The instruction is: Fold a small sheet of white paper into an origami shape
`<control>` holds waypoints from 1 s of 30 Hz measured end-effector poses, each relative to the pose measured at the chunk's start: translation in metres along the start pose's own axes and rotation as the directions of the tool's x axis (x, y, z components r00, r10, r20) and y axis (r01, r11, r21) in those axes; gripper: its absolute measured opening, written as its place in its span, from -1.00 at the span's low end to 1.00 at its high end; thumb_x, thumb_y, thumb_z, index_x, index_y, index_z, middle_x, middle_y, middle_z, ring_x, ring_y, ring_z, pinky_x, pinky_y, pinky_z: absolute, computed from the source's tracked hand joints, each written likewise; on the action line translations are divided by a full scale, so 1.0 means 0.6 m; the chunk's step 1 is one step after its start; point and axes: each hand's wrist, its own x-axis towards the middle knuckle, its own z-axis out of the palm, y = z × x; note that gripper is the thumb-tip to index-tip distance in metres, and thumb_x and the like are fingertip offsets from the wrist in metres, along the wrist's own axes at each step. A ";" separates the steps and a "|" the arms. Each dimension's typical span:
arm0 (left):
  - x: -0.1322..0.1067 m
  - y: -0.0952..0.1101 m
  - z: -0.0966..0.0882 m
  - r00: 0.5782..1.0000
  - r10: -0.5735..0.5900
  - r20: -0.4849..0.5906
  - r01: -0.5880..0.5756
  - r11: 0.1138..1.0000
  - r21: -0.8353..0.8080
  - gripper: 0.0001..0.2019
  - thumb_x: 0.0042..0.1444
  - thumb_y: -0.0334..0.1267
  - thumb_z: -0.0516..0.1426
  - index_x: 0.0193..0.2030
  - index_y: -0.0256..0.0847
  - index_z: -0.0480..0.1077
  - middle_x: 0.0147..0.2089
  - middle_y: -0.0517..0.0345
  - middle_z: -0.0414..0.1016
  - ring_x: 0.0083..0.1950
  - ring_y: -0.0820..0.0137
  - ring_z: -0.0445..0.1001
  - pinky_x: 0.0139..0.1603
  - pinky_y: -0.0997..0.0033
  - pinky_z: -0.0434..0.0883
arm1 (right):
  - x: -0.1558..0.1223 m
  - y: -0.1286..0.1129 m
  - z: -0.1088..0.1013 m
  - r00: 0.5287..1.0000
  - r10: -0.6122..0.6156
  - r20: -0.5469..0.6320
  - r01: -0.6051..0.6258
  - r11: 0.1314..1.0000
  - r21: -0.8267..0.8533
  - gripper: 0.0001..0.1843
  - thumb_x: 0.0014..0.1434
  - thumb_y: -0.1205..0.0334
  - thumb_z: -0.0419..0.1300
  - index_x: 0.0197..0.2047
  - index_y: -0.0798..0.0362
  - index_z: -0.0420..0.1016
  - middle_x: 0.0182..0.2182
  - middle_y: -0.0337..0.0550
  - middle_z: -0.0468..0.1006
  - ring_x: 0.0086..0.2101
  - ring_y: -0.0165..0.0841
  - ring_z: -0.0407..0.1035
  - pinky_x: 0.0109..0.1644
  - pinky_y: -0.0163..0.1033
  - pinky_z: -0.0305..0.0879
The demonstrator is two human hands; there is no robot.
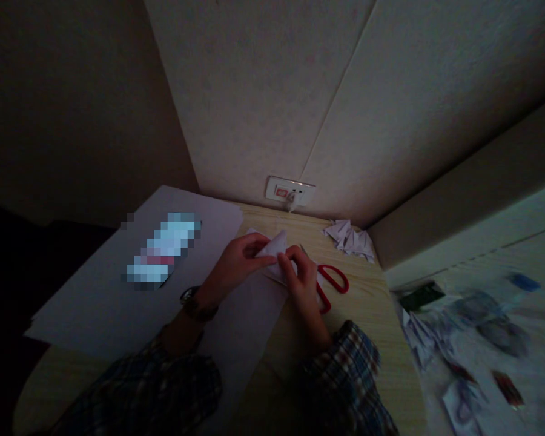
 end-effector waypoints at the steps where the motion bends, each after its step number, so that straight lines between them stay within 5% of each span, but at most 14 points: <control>1: 0.000 0.000 0.000 1.000 -0.006 -0.016 0.006 1.000 -0.001 -0.72 -0.18 -0.25 0.35 -0.31 -0.25 0.45 -0.28 0.15 0.58 -0.19 0.31 0.55 -0.08 0.33 0.45 | 0.000 0.000 0.001 1.000 -0.002 -0.007 0.002 1.000 0.008 -0.69 0.23 0.13 0.13 -0.53 0.00 0.24 -0.55 -0.34 0.25 -0.46 -0.41 0.17 -0.34 -0.28 0.08; 17: 0.002 -0.004 -0.007 0.997 0.035 -0.076 -0.029 0.996 0.080 -0.75 -0.17 -0.24 0.33 -0.31 -0.20 0.45 -0.43 0.25 0.52 -0.35 0.39 0.52 -0.27 0.43 0.46 | -0.001 -0.001 0.002 1.000 0.015 -0.003 -0.015 0.999 -0.043 -0.70 0.23 0.14 0.11 -0.52 -0.02 0.22 -0.55 -0.33 0.24 -0.47 -0.39 0.16 -0.35 -0.26 0.10; 30: 0.002 0.005 -0.007 0.994 -0.039 -0.103 0.040 0.999 0.005 -0.73 -0.21 -0.16 0.36 -0.36 -0.24 0.53 -0.37 0.13 0.61 -0.30 0.29 0.55 -0.19 0.30 0.48 | -0.002 0.007 0.003 0.999 -0.041 -0.004 0.041 0.996 -0.076 -0.66 0.26 0.13 0.08 -0.54 -0.04 0.18 -0.55 -0.30 0.25 -0.47 -0.36 0.14 -0.34 -0.22 0.12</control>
